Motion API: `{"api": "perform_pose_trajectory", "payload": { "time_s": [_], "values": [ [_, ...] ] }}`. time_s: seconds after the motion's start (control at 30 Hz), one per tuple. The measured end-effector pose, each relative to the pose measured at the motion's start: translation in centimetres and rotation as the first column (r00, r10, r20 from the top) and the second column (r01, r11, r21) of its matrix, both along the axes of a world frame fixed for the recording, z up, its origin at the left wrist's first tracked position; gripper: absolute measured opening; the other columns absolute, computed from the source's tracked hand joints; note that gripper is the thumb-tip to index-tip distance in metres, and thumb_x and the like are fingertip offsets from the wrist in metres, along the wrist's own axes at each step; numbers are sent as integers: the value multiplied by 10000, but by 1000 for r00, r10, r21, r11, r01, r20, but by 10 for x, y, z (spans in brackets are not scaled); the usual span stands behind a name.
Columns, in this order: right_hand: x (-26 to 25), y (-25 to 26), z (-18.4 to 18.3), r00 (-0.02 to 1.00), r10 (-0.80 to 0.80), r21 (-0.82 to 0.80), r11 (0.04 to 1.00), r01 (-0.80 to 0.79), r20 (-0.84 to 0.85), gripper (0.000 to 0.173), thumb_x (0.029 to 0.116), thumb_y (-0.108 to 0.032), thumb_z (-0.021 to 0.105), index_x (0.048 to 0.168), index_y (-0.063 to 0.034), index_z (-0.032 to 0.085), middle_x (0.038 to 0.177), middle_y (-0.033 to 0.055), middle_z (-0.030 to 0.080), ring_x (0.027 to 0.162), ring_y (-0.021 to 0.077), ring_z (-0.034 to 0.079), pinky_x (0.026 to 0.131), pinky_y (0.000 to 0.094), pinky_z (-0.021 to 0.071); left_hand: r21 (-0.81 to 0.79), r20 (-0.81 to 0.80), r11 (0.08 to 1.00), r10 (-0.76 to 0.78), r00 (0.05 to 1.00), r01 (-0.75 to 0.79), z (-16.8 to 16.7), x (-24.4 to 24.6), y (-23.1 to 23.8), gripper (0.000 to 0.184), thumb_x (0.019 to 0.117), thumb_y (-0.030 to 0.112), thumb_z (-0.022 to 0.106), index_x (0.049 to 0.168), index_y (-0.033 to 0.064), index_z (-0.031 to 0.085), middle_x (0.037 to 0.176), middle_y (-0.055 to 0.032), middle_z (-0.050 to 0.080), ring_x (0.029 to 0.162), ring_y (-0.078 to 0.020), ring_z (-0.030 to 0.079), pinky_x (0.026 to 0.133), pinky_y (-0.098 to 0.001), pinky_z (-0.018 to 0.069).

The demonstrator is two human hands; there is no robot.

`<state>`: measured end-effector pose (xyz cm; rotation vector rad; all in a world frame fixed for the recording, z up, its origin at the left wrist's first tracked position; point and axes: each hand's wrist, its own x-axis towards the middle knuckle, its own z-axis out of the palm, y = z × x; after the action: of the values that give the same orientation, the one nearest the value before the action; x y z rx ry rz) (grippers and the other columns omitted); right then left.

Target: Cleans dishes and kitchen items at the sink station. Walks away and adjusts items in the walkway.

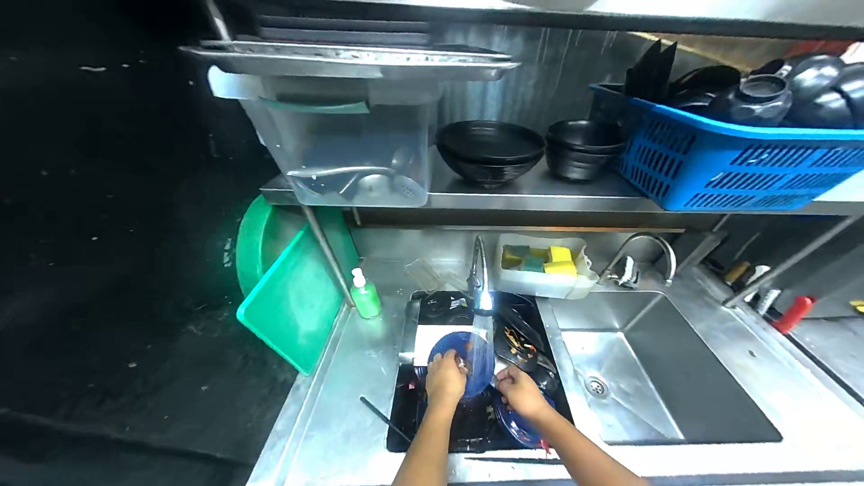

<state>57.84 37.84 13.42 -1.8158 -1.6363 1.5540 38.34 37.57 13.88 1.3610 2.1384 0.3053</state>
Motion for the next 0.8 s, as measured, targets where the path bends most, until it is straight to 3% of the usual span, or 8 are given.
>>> {"api": "perform_pose_trajectory", "payload": {
  "time_s": [0.07, 0.17, 0.27, 0.37, 0.47, 0.53, 0.7, 0.8],
  "values": [
    [16, -5, 4, 1000, -9, -33, 999, 8, -29, 312, 1012, -225, 592, 1279, -65, 612, 1031, 119, 685, 809, 212, 682, 751, 412, 585, -14, 46, 999, -29, 999, 30, -3, 9, 3, 437, 954, 333, 639, 1370, 200, 634, 1404, -149, 582, 1270, -326, 589, 1040, -525, 507],
    [45, -14, 4, 994, -58, -63, 997, 53, -90, 289, 1010, -184, 580, 1264, -50, 615, 1050, 121, 682, 823, 210, 681, 750, 401, 584, 20, 191, 1000, 14, 981, -18, -3, 19, 12, 352, 938, 196, 656, 1279, 112, 677, 1292, -150, 657, 1220, -293, 623, 1051, -497, 499],
    [79, -23, 2, 984, -103, -86, 992, 91, -142, 265, 1027, -170, 557, 1248, -36, 618, 1031, 121, 678, 800, 203, 678, 734, 390, 586, -42, 430, 975, 216, 877, -220, -11, 27, 19, 333, 943, 119, 656, 1266, 46, 642, 1158, -178, 684, 929, -264, 718, 819, -442, 610],
    [115, -29, 2, 968, -182, -96, 981, 168, -172, 254, 1047, -161, 532, 1245, -26, 617, 999, 116, 675, 780, 198, 671, 720, 383, 585, -110, 554, 927, 357, 752, -359, 4, 38, 23, 356, 952, 49, 596, 1306, 25, 561, 1052, -182, 670, 725, -228, 689, 644, -376, 598],
    [149, -35, -2, 935, -301, -132, 951, 280, -189, 238, 1059, -157, 523, 1225, -21, 626, 995, 121, 678, 779, 207, 678, 712, 389, 590, -157, 609, 886, 435, 663, -437, 15, 47, 28, 351, 978, 40, 564, 1323, 19, 500, 938, -162, 660, 621, -187, 653, 554, -318, 565],
    [168, -40, -4, 919, -347, -156, 934, 321, -185, 231, 1062, -148, 510, 1211, -22, 634, 1008, 126, 687, 790, 212, 686, 714, 392, 593, -176, 658, 852, 474, 585, -493, 17, 52, 31, 357, 980, 30, 579, 1320, 23, 467, 939, -180, 654, 615, -203, 664, 545, -325, 580],
    [199, -51, -7, 875, -433, -188, 898, 397, -217, 207, 1063, -113, 497, 1176, -16, 641, 956, 123, 698, 753, 204, 689, 672, 369, 592, -195, 810, 792, 463, 361, -579, 22, 60, 36, 537, 946, -13, 663, 1438, 57, 461, 1154, -235, 639, 789, -271, 714, 662, -369, 625],
    [209, -52, -8, 850, -471, -228, 877, 423, -234, 198, 1064, -114, 501, 1170, -18, 637, 943, 118, 693, 747, 196, 685, 667, 362, 590, -217, 861, 768, 442, 253, -603, 24, 63, 38, 610, 923, -80, 633, 1474, 61, 412, 1192, -241, 604, 854, -285, 695, 711, -382, 618]
  ]
}}
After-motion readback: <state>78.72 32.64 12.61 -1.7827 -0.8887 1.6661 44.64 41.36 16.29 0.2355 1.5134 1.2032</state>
